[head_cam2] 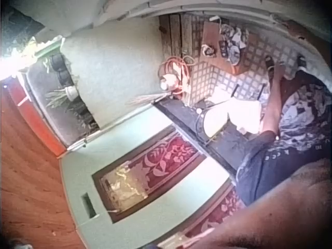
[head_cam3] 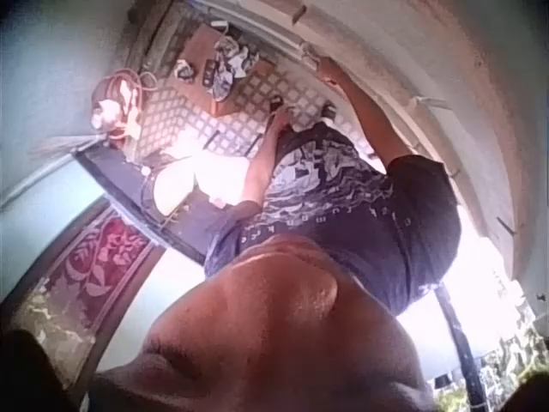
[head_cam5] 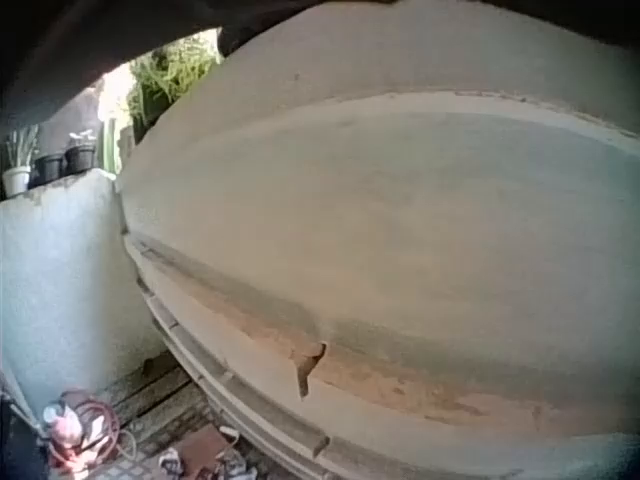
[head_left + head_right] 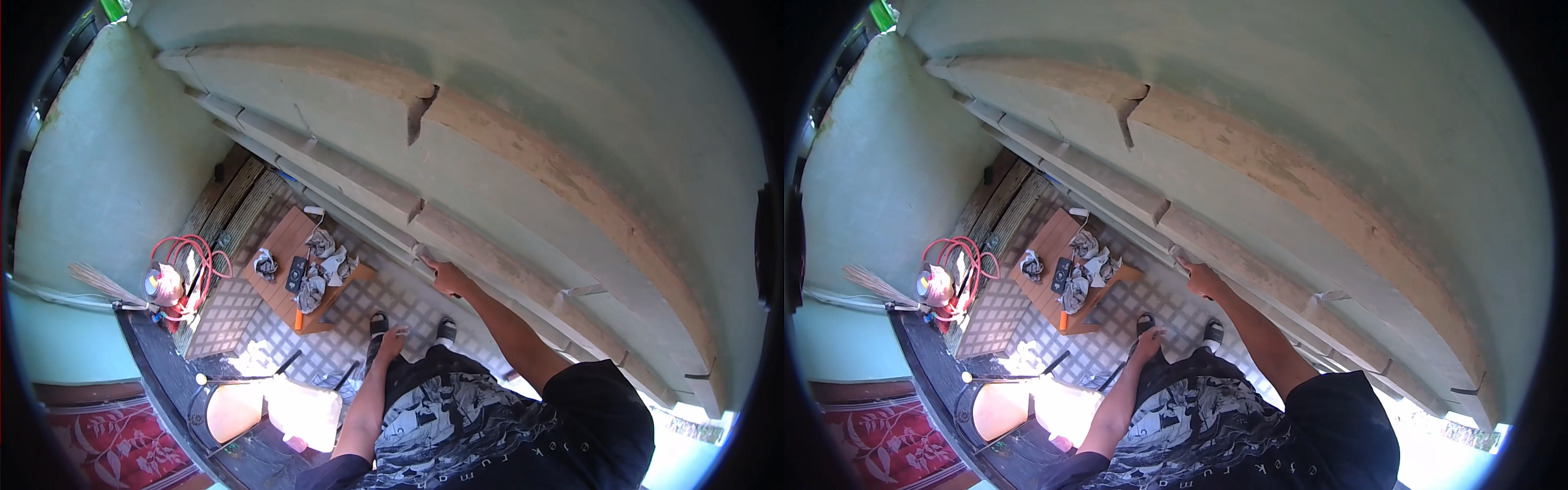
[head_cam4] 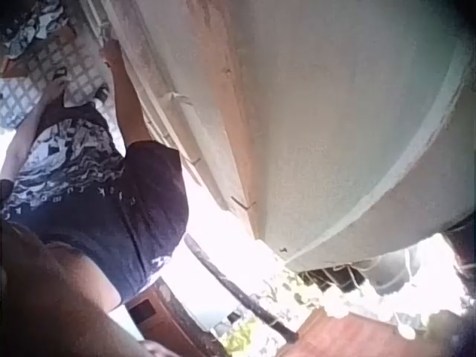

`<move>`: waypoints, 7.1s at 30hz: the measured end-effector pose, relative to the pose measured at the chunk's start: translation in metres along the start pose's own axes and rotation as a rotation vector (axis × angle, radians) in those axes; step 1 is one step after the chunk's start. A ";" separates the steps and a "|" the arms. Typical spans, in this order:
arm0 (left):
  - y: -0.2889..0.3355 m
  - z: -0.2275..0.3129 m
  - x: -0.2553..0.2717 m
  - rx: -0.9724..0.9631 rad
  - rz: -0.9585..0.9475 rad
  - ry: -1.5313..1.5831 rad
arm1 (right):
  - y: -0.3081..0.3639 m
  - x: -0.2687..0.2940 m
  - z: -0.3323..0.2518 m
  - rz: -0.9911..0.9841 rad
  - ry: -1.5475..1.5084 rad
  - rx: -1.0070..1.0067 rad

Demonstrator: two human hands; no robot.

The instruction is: Using a putty knife to scrape a concrete beam and apply wall filler to cracks.

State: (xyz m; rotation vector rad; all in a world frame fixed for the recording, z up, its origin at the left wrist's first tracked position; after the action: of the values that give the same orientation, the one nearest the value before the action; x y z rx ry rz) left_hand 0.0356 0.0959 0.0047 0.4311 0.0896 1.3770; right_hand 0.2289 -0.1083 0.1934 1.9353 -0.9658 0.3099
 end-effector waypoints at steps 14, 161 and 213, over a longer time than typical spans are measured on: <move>-0.070 0.196 0.001 -0.556 0.095 -0.883 | 0.101 -0.088 0.046 0.352 -0.156 0.055; -0.048 0.069 0.060 0.337 0.070 0.296 | -0.002 -0.021 0.017 0.269 0.294 0.023; -0.190 0.190 0.112 -0.279 0.692 -0.836 | 0.138 0.040 0.034 -0.569 -0.342 0.146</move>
State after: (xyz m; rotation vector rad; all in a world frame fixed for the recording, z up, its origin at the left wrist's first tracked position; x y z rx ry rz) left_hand 0.2940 0.1325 0.1340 0.8111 -1.0058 1.7320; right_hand 0.1484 -0.1934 0.2836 2.3474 -0.5677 -0.2937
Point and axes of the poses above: each hand's wrist, its own y-axis away from the middle knuckle, its own x-axis out of the back of the hand, z = x × y, the point moved 1 cm from there along -y, towards the middle knuckle, and after that the axes turned 3 degrees about -x, right-handed, at the moved point
